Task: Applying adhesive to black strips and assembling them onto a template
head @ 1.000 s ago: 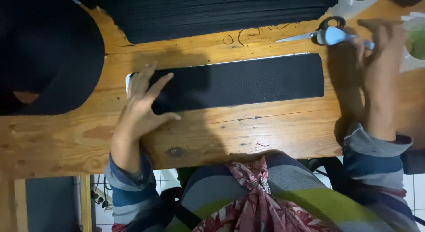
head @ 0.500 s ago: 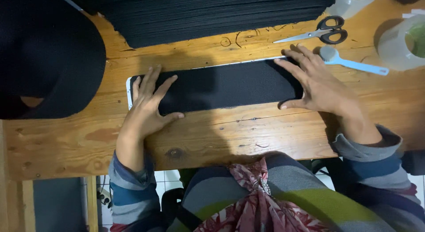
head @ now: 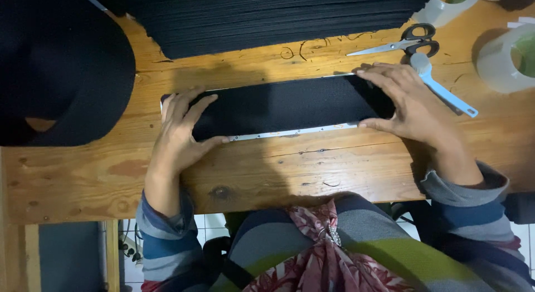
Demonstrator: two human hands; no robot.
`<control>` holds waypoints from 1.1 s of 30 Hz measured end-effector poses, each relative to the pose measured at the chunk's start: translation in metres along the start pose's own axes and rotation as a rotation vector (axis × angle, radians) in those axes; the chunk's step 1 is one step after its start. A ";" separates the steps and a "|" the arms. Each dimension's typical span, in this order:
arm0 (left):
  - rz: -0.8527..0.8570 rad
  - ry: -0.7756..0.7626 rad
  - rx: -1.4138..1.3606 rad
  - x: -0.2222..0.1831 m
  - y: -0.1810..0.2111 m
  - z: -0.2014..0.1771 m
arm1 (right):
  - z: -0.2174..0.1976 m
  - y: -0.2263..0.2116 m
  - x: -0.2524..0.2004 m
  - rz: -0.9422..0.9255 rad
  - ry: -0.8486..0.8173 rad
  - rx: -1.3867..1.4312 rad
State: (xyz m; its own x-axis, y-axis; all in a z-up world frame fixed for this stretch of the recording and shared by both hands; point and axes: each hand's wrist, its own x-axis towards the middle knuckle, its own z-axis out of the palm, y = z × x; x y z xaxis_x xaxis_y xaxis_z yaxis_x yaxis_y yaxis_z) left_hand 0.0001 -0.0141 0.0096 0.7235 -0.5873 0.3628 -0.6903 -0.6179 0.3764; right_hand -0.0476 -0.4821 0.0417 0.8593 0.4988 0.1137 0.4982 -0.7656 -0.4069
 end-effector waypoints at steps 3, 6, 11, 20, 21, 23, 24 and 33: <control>-0.016 0.013 -0.011 -0.001 -0.001 0.000 | 0.002 -0.001 -0.004 0.057 0.017 -0.036; -0.046 0.041 0.005 0.001 0.007 -0.004 | 0.004 -0.005 -0.004 0.059 0.064 -0.074; 0.017 0.148 0.038 -0.003 -0.007 0.011 | 0.001 -0.023 0.006 -0.030 0.112 -0.247; 0.024 0.271 0.000 -0.005 -0.013 0.023 | 0.031 -0.033 0.034 0.013 -0.013 -0.326; 0.006 0.260 0.001 -0.005 -0.013 0.023 | 0.037 -0.032 0.039 -0.003 -0.009 -0.294; -0.022 0.244 0.006 -0.004 -0.006 0.013 | 0.041 -0.032 0.038 0.011 -0.014 -0.254; -0.049 0.224 0.004 -0.002 -0.003 0.009 | 0.042 -0.031 0.036 0.031 -0.023 -0.214; -0.009 0.335 -0.120 0.056 0.027 -0.059 | 0.049 -0.020 0.026 -0.020 0.175 -0.253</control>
State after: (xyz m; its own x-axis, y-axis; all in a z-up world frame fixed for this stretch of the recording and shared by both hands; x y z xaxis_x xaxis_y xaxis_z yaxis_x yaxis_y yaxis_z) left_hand 0.0220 -0.0325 0.0904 0.7019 -0.3661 0.6109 -0.6939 -0.5448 0.4708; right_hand -0.0410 -0.4342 0.0087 0.8452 0.4535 0.2829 0.5090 -0.8444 -0.1671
